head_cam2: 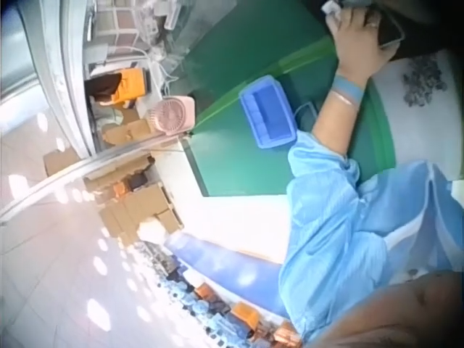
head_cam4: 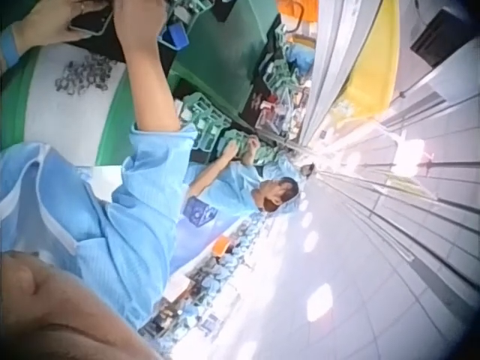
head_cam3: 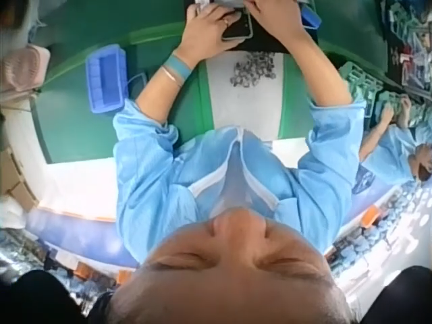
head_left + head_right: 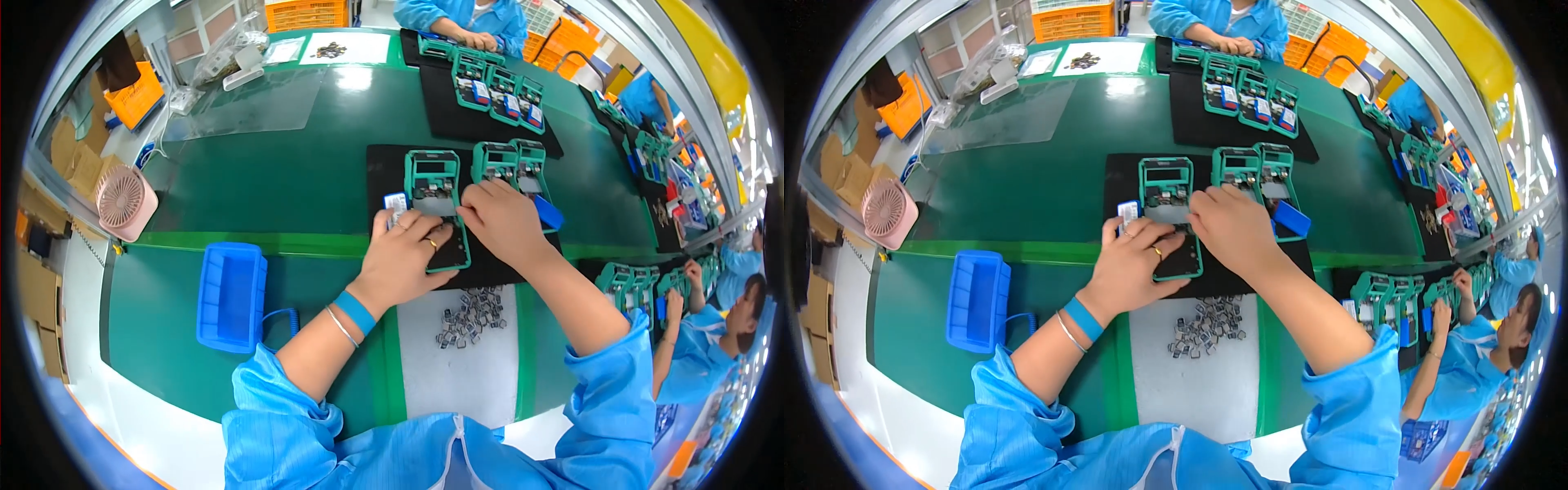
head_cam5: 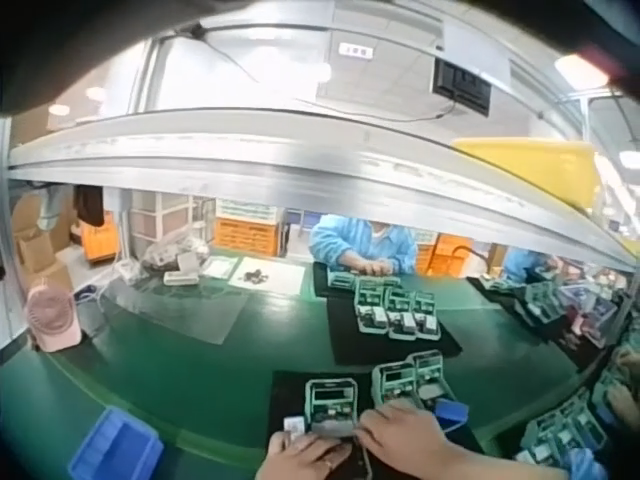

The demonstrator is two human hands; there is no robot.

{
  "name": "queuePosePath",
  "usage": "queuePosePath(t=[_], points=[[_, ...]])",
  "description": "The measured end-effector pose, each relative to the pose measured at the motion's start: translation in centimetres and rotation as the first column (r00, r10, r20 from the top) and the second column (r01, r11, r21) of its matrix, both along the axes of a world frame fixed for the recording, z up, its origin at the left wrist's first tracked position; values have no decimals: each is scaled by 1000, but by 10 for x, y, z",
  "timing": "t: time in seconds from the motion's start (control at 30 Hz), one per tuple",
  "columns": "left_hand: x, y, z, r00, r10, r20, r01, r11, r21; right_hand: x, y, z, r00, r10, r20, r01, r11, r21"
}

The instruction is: The person installs batteries and small components into electronic device housings positioned on trays by hand, secures connections, and pushes the trays along the assembly line table.

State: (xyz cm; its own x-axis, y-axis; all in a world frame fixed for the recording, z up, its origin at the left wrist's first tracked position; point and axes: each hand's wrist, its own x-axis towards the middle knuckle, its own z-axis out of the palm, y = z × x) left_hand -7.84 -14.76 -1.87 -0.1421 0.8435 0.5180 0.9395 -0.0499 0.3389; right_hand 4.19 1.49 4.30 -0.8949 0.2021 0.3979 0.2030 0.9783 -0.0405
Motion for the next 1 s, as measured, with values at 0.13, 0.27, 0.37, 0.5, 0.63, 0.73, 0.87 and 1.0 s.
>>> queuePosePath(t=[0.13, 0.27, 0.37, 0.5, 0.63, 0.73, 0.87, 1.0], points=[[-13, -3, 14, 998, 24, -66, -26, 999, -33, 69, -17, 9, 997, -63, 46, 73, 959, -273], [-30, -4, 17, 995, 32, -91, -40, 996, -79, 133, -36, -21, 983, -106, 150, 165, 863, -477], [-21, 0, 33, 992, 43, -117, -62, 984, -164, 152, -59, -31, 967, -215, 135, 249, 710, -659], [8, 29, 49, 996, -40, -75, 37, 998, -41, 153, -68, -33, 980, -192, 54, 188, 798, -572], [41, 74, 42, 993, -117, -32, 117, 993, -4, 155, -58, -41, 990, -139, 26, 134, 869, -477], [51, 107, 25, 990, -122, 65, 122, 992, -3, 149, -47, -38, 991, -108, 82, 136, 791, -597], [53, 131, 22, 990, -67, 122, 81, 990, -115, 145, -44, -37, 983, -94, 156, 168, 802, -573], [50, 134, 18, 935, -83, 344, 64, 996, 67, 141, -39, -45, 985, -135, 112, 173, 841, -513]])
